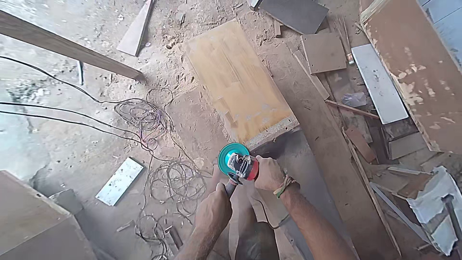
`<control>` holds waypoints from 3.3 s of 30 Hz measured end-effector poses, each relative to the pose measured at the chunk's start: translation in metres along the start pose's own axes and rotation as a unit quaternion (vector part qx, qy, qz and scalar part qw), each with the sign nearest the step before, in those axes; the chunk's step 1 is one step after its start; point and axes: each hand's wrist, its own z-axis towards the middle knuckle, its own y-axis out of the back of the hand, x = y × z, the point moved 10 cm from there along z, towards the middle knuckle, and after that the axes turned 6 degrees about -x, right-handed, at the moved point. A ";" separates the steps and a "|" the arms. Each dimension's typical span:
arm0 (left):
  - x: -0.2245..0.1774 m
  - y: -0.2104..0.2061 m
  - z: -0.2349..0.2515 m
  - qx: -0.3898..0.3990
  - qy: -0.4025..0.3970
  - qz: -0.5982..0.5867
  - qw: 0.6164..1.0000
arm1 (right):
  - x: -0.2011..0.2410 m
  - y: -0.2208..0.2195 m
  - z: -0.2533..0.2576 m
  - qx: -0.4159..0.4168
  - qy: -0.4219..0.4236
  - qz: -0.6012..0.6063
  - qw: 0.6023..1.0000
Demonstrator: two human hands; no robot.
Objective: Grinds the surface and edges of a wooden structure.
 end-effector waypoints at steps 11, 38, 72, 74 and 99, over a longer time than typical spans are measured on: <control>-0.075 0.028 0.004 0.008 -0.078 0.021 0.997 | -0.070 0.034 -0.001 -0.061 -0.054 0.041 0.996; -0.080 0.036 0.007 0.011 -0.091 0.017 0.996 | -0.067 0.047 0.001 -0.061 -0.061 0.035 0.996; -0.060 0.025 0.001 0.037 -0.088 -0.025 0.995 | -0.053 0.030 0.002 -0.078 -0.038 0.031 0.996; -0.043 0.019 0.002 0.042 -0.070 -0.018 0.997 | -0.037 0.024 0.002 -0.057 -0.038 0.015 0.998; -0.071 -0.023 0.019 0.067 -0.179 -0.179 0.965 | -0.037 0.052 -0.039 -0.080 -0.158 -0.187 0.966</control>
